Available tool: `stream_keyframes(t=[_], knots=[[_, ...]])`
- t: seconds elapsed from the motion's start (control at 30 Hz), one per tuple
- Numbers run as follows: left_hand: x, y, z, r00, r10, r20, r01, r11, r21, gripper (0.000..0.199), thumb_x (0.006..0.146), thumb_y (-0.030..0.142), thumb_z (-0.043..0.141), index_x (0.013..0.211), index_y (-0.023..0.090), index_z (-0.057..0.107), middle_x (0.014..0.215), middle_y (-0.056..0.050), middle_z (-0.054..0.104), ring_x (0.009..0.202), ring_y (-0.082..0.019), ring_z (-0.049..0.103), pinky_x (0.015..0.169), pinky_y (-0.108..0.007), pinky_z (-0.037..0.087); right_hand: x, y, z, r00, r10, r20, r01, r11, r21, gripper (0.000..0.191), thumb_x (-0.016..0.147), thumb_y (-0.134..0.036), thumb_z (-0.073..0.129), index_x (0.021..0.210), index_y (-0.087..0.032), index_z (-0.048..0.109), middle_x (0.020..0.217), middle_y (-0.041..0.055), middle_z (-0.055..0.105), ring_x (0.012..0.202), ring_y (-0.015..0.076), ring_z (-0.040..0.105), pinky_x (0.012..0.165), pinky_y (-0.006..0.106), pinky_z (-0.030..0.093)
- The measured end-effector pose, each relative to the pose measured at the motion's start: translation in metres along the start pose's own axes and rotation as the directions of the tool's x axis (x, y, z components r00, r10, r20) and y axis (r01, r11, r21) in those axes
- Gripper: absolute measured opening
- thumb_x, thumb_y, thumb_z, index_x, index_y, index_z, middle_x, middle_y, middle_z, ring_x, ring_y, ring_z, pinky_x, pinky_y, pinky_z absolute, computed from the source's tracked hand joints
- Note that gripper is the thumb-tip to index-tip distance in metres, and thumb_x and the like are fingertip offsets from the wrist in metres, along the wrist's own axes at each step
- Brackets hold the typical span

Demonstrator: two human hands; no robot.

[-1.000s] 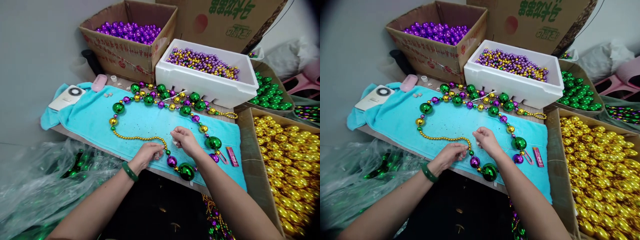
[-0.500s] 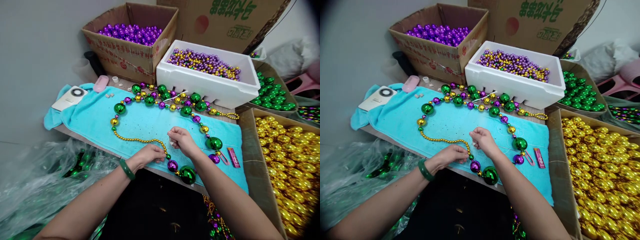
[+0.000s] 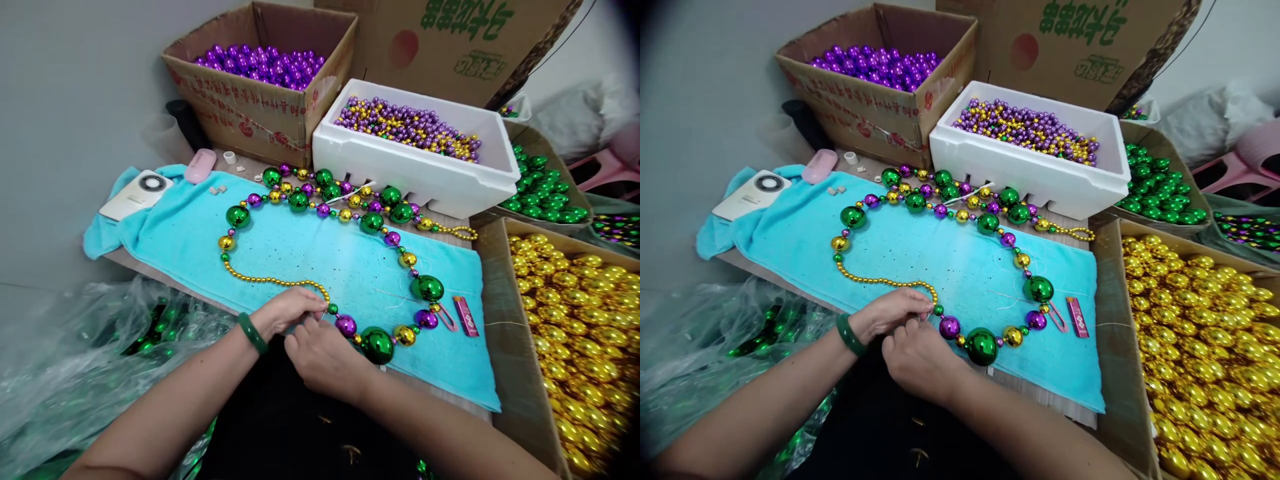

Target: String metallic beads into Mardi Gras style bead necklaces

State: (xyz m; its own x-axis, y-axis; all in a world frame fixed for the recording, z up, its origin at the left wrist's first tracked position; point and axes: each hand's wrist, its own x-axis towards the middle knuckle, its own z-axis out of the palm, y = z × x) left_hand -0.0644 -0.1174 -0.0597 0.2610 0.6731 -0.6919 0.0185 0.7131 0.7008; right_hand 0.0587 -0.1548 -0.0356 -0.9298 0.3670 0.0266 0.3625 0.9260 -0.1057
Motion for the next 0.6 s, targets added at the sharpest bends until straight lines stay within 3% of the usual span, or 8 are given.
stream_keyframes(t=[0.1,0.23,0.3,0.4,0.47,0.5,0.57,0.6], knots=[[-0.001,-0.001,-0.001,0.999,0.019,0.036,-0.02,0.999,0.032,0.021,0.057,0.031,0.068,0.057,0.013,0.057,0.053,0.002,0.052,0.047,-0.007,0.041,0.048,-0.021,0.028,0.0,-0.003,0.017,0.998,-0.036,0.058,0.043,0.992,-0.118,0.018,0.082,-0.01,0.042,0.076,-0.011,0.059,0.072,0.0141,0.064,0.065,0.0254,0.058,0.056,0.039,0.045],[0.0,-0.005,0.001,0.992,0.11,0.054,-0.117,0.983,0.141,0.017,0.058,0.029,0.065,0.058,0.014,0.057,0.051,0.004,0.048,0.048,-0.007,0.039,0.049,-0.022,0.027,0.001,-0.012,0.028,0.994,-0.053,0.091,0.062,0.993,-0.097,0.015,0.081,-0.012,0.047,0.078,-0.01,0.062,0.073,0.0142,0.065,0.065,0.0253,0.059,0.051,0.037,0.046],[0.001,-0.006,0.001,0.982,0.179,0.052,-0.186,0.963,0.197,0.017,0.061,0.028,0.063,0.056,0.015,0.055,0.051,0.005,0.047,0.05,-0.008,0.039,0.05,-0.022,0.027,0.0,-0.022,0.023,0.989,-0.079,0.121,0.09,0.992,-0.086,0.014,0.08,-0.016,0.052,0.08,-0.011,0.065,0.081,0.0158,0.066,0.074,0.028,0.061,0.054,0.038,0.047],[0.003,-0.004,-0.004,0.963,0.264,0.056,-0.27,0.931,0.247,0.015,0.064,0.027,0.061,0.057,0.016,0.055,0.052,0.005,0.046,0.052,-0.009,0.041,0.052,-0.022,0.029,-0.006,-0.023,-0.001,0.988,-0.087,0.127,0.092,0.995,-0.033,0.011,0.076,-0.024,0.059,0.074,-0.017,0.066,0.079,0.0111,0.068,0.078,0.028,0.06,0.065,0.041,0.049],[0.003,-0.001,-0.008,0.951,0.301,0.065,-0.307,0.913,0.267,0.014,0.065,0.027,0.061,0.06,0.016,0.056,0.055,0.005,0.047,0.054,-0.009,0.041,0.054,-0.022,0.031,-0.013,-0.001,-0.023,0.997,0.058,0.054,-0.064,0.992,0.109,0.012,0.077,-0.026,0.058,0.069,-0.02,0.064,0.068,0.0053,0.066,0.069,0.022,0.057,0.068,0.038,0.048],[0.003,0.0,-0.01,0.946,0.317,0.068,-0.323,0.907,0.27,0.013,0.065,0.028,0.061,0.062,0.015,0.058,0.056,0.004,0.048,0.055,-0.009,0.042,0.055,-0.022,0.032,-0.017,0.018,-0.032,0.979,0.206,-0.005,-0.201,0.958,0.207,0.013,0.077,-0.027,0.056,0.073,-0.019,0.065,0.073,0.0062,0.067,0.072,0.0211,0.058,0.067,0.034,0.047],[0.002,0.004,-0.013,0.935,0.346,0.077,-0.354,0.894,0.273,0.014,0.066,0.029,0.061,0.065,0.015,0.059,0.059,0.004,0.051,0.057,-0.009,0.044,0.057,-0.022,0.034,-0.022,0.063,-0.04,0.825,0.562,-0.059,-0.478,0.75,0.458,0.015,0.08,-0.024,0.051,0.079,-0.019,0.065,0.082,0.0061,0.068,0.076,0.0178,0.058,0.069,0.031,0.044],[0.001,0.007,-0.013,0.929,0.361,0.081,-0.369,0.886,0.279,0.014,0.066,0.029,0.061,0.066,0.015,0.06,0.06,0.004,0.051,0.059,-0.01,0.045,0.058,-0.023,0.035,-0.023,0.085,-0.037,0.738,0.675,0.008,-0.556,0.602,0.573,0.014,0.078,-0.024,0.052,0.078,-0.018,0.065,0.081,0.0059,0.067,0.073,0.0163,0.057,0.067,0.029,0.043]])
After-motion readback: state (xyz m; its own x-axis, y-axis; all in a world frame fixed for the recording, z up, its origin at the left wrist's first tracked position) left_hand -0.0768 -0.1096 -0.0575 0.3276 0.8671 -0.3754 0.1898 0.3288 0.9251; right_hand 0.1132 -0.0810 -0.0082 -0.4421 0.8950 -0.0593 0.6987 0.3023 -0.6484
